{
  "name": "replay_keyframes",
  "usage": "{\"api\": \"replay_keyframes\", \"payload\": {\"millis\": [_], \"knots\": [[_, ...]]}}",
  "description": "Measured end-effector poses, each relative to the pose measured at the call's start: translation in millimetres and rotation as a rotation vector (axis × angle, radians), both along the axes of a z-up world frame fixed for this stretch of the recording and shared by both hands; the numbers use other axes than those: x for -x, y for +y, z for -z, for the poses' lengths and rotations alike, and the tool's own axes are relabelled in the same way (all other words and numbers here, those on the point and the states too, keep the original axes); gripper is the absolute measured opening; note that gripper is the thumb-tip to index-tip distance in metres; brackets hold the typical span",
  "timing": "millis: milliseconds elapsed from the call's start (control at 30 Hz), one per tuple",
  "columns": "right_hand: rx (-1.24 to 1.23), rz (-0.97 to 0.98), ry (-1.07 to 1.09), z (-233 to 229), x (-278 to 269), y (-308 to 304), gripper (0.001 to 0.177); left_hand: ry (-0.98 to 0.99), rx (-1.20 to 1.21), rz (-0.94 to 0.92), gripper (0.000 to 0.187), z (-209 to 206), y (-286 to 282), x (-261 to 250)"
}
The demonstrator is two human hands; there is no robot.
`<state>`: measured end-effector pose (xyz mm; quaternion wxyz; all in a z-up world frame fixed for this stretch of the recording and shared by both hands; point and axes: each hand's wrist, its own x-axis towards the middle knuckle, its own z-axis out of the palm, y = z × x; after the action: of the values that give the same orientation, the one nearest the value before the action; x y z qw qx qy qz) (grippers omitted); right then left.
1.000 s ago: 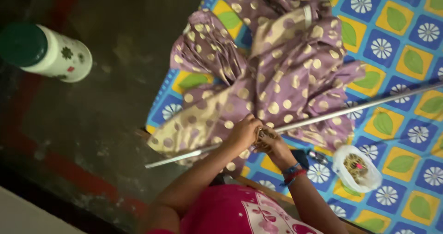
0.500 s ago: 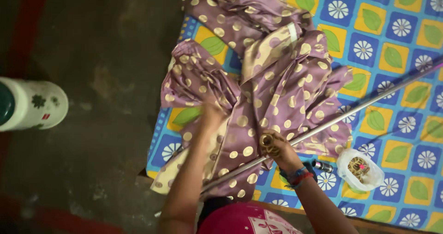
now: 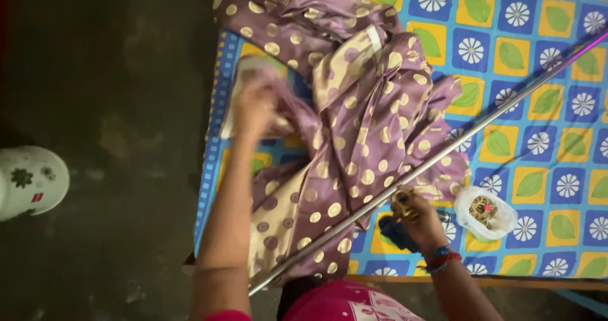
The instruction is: The person attaches metal rings into the pre-cut holes of a fabric curtain and then slides the rings onto a long metal curtain rod.
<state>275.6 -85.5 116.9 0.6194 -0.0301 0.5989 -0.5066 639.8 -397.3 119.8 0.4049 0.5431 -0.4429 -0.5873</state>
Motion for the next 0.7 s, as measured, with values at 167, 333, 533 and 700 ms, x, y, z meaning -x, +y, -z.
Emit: {"api": "replay_keyframes", "payload": {"millis": [167,333,533,700], "knots": [[0.187,0.047,-0.061,-12.8,30.2,24.6,0.036,-0.745,0.665,0.846,0.028,10.8,179.4,171.7],[0.105,-0.043,0.113,-17.1,49.2,84.0,0.035,-0.717,0.557,1.007,0.025,140.1,357.4,166.5],[-0.018,-0.142,0.088,10.7,52.2,137.0,0.025,-0.710,0.158,0.908,0.044,76.1,334.5,84.5],[0.134,-0.173,-0.021,11.7,49.0,142.6,0.022,-0.775,0.217,0.948,0.035,-33.5,359.1,92.7]]}}
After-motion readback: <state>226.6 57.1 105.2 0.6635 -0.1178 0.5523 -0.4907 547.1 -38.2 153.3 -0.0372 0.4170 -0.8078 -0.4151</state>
